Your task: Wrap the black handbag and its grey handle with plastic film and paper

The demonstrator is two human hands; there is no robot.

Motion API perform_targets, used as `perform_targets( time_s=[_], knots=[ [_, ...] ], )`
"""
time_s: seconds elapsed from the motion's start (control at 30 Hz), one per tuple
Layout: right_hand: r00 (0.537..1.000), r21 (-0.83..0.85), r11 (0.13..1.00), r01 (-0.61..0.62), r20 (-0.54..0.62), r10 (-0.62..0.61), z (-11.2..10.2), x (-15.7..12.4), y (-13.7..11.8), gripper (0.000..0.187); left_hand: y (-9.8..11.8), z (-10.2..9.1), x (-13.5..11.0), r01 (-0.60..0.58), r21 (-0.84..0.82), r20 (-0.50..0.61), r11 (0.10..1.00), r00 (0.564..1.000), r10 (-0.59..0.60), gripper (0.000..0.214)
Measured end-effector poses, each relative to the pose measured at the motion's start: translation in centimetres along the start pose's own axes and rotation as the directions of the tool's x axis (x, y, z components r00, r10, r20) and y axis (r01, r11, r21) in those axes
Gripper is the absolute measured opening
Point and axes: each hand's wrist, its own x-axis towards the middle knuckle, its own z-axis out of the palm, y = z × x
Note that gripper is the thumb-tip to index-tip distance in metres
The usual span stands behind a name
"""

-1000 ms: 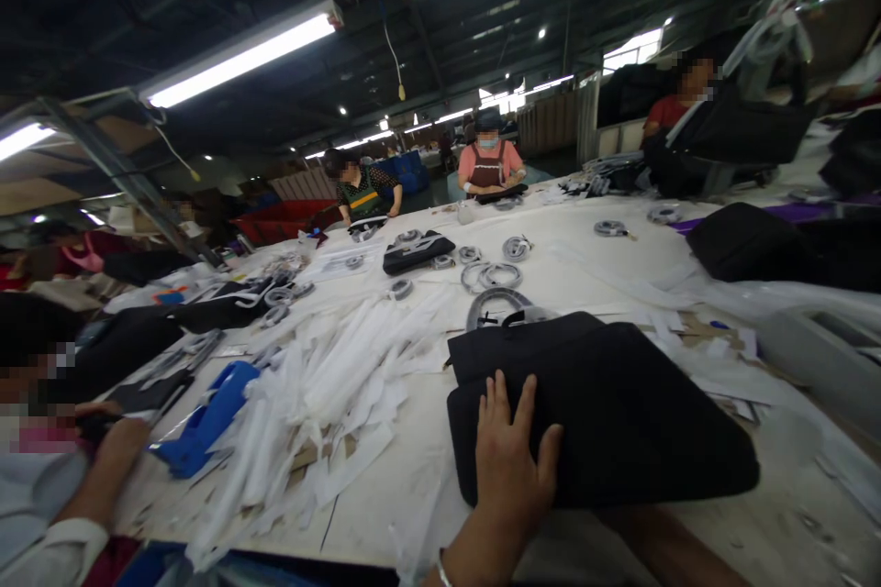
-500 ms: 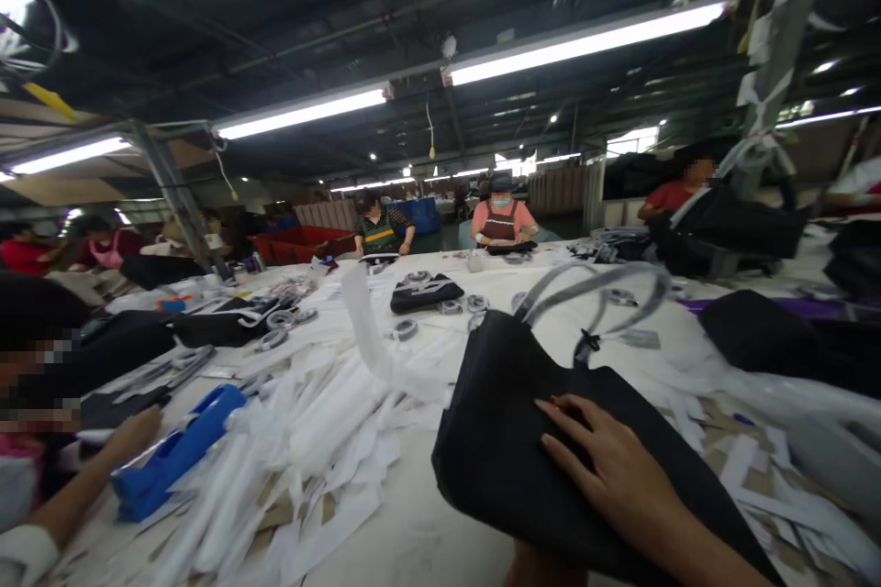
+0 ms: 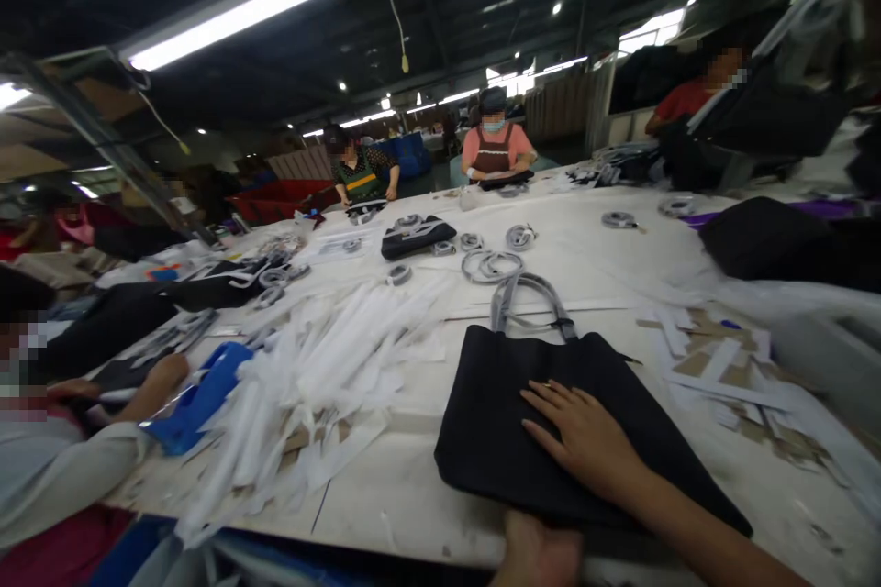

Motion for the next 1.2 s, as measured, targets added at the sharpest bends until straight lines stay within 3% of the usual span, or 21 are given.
perform_targets(
  time_s=[0.07,0.1,0.17,0.23,0.27,0.3,0.37,0.4,0.43,0.53,0.7,0.83,1.03,1.1,1.2],
  knots=[
    [0.997,-0.041,0.998,0.048,-0.052,-0.050,1.1,-0.3,0.4,0.051,-0.3,-2.4,-2.4,0.177,-0.202,0.052,0.963,0.984,-0.170,0.049],
    [0.993,-0.065,0.995,0.074,-0.086,-0.079,1.7,-0.5,0.6,0.052,-0.1,-3.7,-3.7,0.281,-0.216,0.097,0.935,0.959,-0.266,0.052],
    [0.979,-0.110,0.986,0.123,-0.146,-0.139,2.5,-0.9,0.8,0.054,1.1,-6.4,-6.1,0.434,-0.036,0.124,0.900,0.896,-0.427,0.054],
    [0.966,-0.139,0.978,0.159,-0.184,-0.183,3.0,-1.3,0.9,0.056,3.5,-8.9,-7.9,0.331,0.199,0.029,0.922,0.939,-0.344,0.054],
    [0.961,-0.147,0.975,0.169,-0.195,-0.196,3.1,-1.4,1.0,0.056,4.9,-10.0,-8.4,0.265,0.246,-0.098,0.932,0.964,-0.248,0.059],
    [0.957,-0.151,0.973,0.175,-0.204,-0.204,3.2,-1.5,1.0,0.056,6.3,-10.9,-8.5,0.169,0.282,-0.256,0.944,0.962,-0.096,0.058],
    [0.951,-0.158,0.971,0.181,-0.222,-0.213,3.2,-1.5,1.0,0.056,8.5,-12.3,-7.8,0.007,0.348,-0.467,0.937,0.868,0.167,0.057],
    [0.948,-0.162,0.970,0.183,-0.232,-0.218,3.3,-1.4,1.1,0.057,9.2,-12.7,-7.2,-0.039,0.352,-0.519,0.935,0.823,0.229,0.059],
    [0.944,-0.167,0.968,0.188,-0.241,-0.225,3.4,-1.4,1.1,0.057,9.7,-12.9,-6.4,-0.065,0.337,-0.537,0.939,0.806,0.249,0.062],
    [0.934,-0.181,0.963,0.200,-0.261,-0.243,3.6,-1.3,1.3,0.058,10.1,-12.7,-3.8,-0.078,0.228,-0.510,0.971,0.840,0.187,0.067],
    [0.929,-0.205,0.958,0.201,-0.271,-0.253,3.9,-1.4,1.5,0.058,10.0,-11.4,-1.0,-0.168,0.027,-0.557,0.985,0.816,0.154,0.048],
    [0.933,-0.174,0.964,0.202,-0.266,-0.244,4.2,-1.4,1.6,0.059,10.0,-11.5,-0.4,-0.225,-0.093,-0.575,0.970,0.808,0.132,0.032],
    [0.908,-0.143,0.966,0.215,-0.336,-0.251,5.4,-1.5,2.1,0.062,10.2,-11.7,-0.6,-0.324,-0.219,-0.613,0.920,0.780,0.128,0.028],
    [0.884,-0.182,0.960,0.214,-0.382,-0.270,5.7,-1.5,2.3,0.062,10.8,-11.7,-0.6,-0.374,-0.222,-0.647,0.900,0.747,0.151,0.028],
    [0.840,-0.257,0.941,0.221,-0.440,-0.318,6.0,-1.2,2.5,0.061,12.0,-11.6,-0.6,-0.483,-0.189,-0.717,0.855,0.663,0.216,0.026]
  ],
)
